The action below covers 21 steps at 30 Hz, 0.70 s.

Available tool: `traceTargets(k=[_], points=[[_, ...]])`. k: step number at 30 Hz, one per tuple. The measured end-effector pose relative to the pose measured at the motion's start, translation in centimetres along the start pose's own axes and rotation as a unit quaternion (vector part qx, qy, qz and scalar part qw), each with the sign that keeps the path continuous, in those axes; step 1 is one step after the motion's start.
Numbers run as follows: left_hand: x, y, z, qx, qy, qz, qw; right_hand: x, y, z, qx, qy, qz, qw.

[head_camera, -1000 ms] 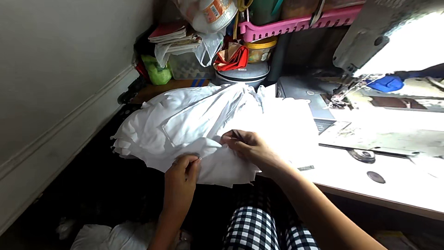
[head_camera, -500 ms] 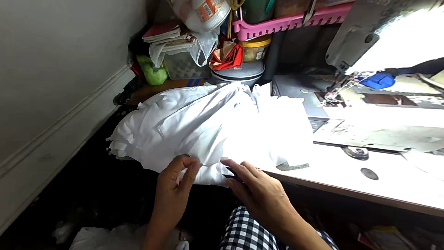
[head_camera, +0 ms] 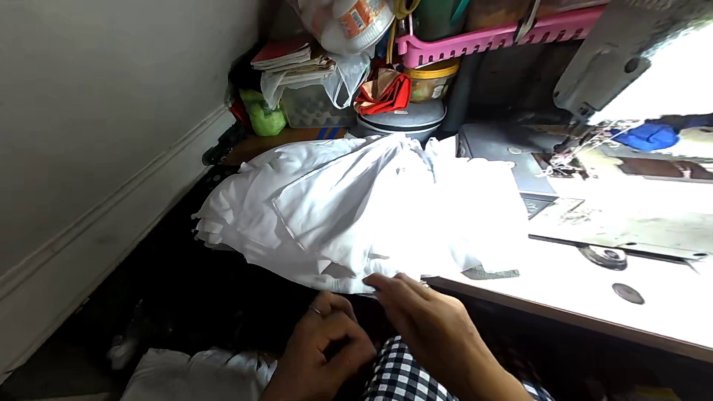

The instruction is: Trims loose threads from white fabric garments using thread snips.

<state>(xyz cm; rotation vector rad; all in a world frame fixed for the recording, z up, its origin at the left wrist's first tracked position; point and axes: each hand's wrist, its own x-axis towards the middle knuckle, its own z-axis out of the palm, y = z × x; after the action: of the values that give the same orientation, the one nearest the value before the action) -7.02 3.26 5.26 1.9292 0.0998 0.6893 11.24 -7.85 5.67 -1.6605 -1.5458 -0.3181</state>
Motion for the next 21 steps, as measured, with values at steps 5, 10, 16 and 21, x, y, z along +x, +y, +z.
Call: traceTargets(k=[5, 10, 16, 21], points=[[-2.0, -1.6, 0.2, -0.053, -0.256, -0.054, 0.964, 0.4, 1.1, 1.3, -0.109, -0.070, -0.037, 0.991], [-1.4, -2.0, 0.5, 0.053, -0.155, -0.096, 0.982, 2.3, 2.5, 4.5, -0.182, -0.102, -0.077, 0.975], [-2.9, -2.1, -2.4, 0.059, -0.089, -0.124, 0.987, 6.0, 8.9, 1.9, -0.097, -0.123, -0.028, 0.987], [-6.6, -4.7, -5.5, -0.044, 0.134, -0.272, 0.952, 9.7, 14.3, 0.9, -0.084, -0.099, 0.009, 0.992]])
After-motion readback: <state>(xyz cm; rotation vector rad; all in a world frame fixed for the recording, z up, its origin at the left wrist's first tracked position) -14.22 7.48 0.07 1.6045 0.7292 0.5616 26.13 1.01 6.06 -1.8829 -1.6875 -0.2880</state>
